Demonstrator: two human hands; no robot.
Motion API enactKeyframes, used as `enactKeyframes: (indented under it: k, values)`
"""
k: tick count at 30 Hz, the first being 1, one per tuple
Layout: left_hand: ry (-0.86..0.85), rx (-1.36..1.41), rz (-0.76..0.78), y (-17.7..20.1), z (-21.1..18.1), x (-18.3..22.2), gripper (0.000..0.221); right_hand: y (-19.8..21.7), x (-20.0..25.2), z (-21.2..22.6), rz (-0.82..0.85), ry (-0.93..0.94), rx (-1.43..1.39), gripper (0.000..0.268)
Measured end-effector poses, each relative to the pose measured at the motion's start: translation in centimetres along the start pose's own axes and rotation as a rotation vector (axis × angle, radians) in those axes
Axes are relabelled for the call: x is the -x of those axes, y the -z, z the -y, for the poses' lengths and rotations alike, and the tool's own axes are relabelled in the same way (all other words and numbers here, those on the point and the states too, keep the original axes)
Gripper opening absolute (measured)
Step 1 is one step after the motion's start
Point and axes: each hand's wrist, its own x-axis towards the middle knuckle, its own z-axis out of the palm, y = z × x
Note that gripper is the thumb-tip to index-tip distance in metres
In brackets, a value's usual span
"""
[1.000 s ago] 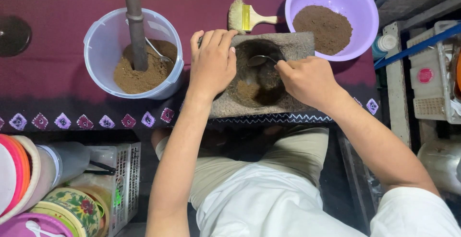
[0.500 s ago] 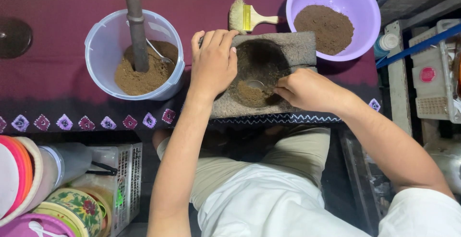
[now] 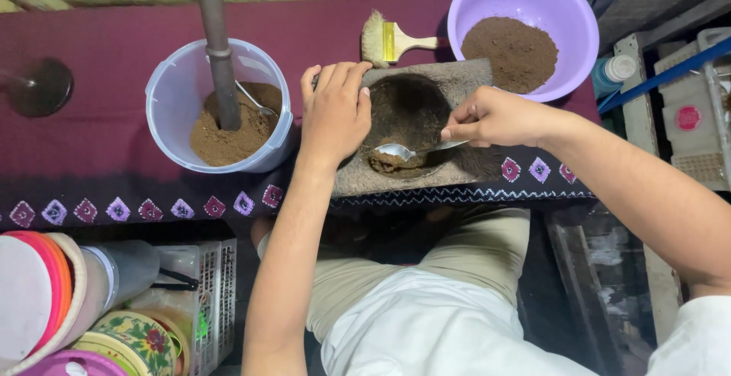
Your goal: Grinding brown powder in a stone mortar using a pestle and transferring it between containers with a spoon.
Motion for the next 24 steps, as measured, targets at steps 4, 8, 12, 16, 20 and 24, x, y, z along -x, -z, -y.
enactKeyframes:
  k: [4, 8, 12, 16, 20, 24]
  values:
    - [0.004, 0.023, 0.023, 0.5, -0.2, -0.1, 0.034, 1.3, -0.4, -1.7, -0.044, 0.038, -0.123, 0.023]
    - [0.028, 0.039, 0.047, 0.9, -0.5, -0.2, 0.034, 3.5, 1.0, -1.7, -0.121, 0.097, -0.293, 0.018]
    - [0.007, -0.032, 0.019, 0.9, -0.7, -0.5, 0.035, 7.8, 2.6, -3.6, -0.258, 0.041, -0.311, 0.020]
    - [-0.010, -0.036, 0.012, 1.0, -0.8, -0.4, 0.034, 11.8, 3.1, -8.1, -0.418, 0.157, -0.518, 0.015]
    - [-0.004, -0.061, 0.007, 0.9, -0.6, -0.2, 0.035, 13.3, 2.4, -11.9, -0.670, 0.140, -0.589, 0.014]
    - [0.014, -0.067, 0.018, 0.9, -0.6, -0.2, 0.035, 11.5, -1.4, -17.4, -0.811, 0.008, -0.205, 0.016]
